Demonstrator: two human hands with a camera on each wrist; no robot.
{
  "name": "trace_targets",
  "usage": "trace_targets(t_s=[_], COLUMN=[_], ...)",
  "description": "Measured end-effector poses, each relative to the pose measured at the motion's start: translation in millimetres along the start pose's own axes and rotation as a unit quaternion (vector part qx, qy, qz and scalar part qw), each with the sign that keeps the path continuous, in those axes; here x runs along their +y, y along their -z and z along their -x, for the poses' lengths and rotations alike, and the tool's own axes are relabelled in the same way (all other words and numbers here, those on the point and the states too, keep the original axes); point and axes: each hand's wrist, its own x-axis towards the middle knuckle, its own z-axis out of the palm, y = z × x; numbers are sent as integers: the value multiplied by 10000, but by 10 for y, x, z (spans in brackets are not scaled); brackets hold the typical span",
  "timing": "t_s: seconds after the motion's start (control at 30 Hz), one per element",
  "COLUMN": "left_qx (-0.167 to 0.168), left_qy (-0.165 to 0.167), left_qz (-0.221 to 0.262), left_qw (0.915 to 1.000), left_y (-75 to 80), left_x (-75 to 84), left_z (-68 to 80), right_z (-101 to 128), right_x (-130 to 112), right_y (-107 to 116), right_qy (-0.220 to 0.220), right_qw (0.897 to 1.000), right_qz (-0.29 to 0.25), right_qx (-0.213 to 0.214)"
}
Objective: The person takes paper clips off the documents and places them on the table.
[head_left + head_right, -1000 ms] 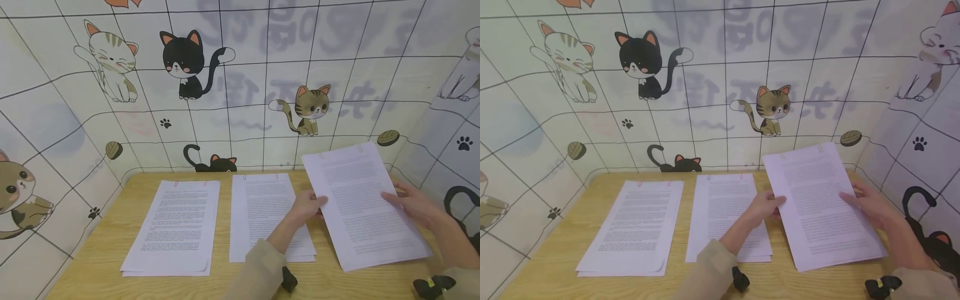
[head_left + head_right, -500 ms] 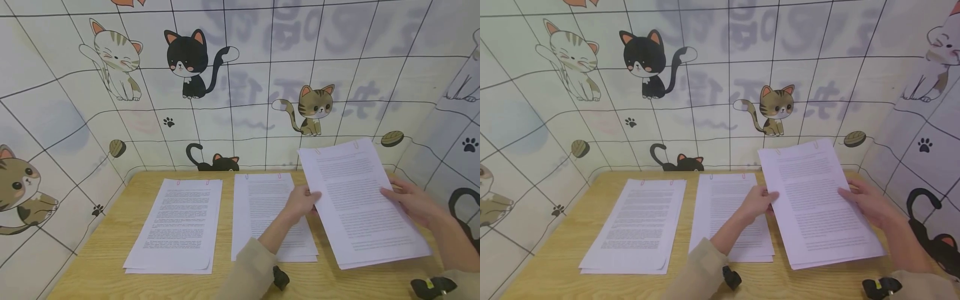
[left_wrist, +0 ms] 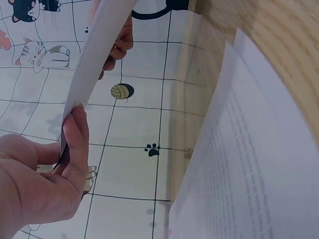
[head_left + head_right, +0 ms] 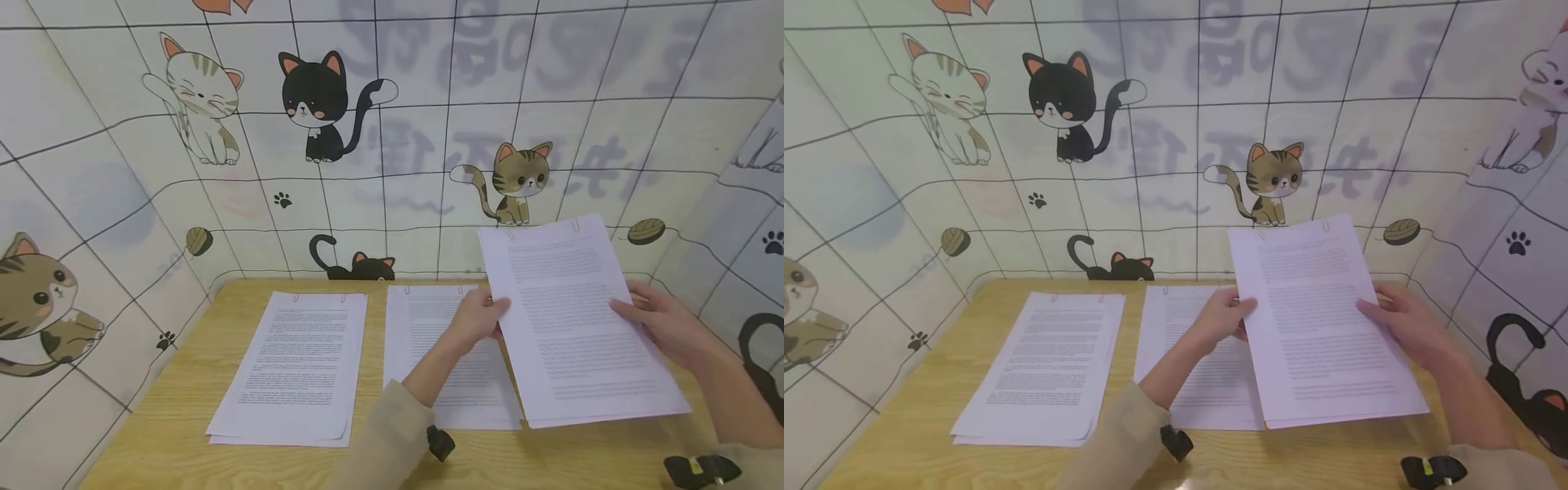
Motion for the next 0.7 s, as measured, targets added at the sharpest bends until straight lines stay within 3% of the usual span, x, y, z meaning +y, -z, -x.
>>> trace_targets(t_s=[0.27,0.7], left_qx=[-15,-172], left_qy=[-188,-385], left_qz=[-30,-441], left_qw=[9998,9981], left_y=[229,631], left_x=[113,268], left_z=[33,260], right_z=[-16,19], right_x=[-145,-390], right_y=[-133,-418], right_qy=[311,693], right_qw=[9986,9904], right_qz=[433,1197], right_qx=[5,57])
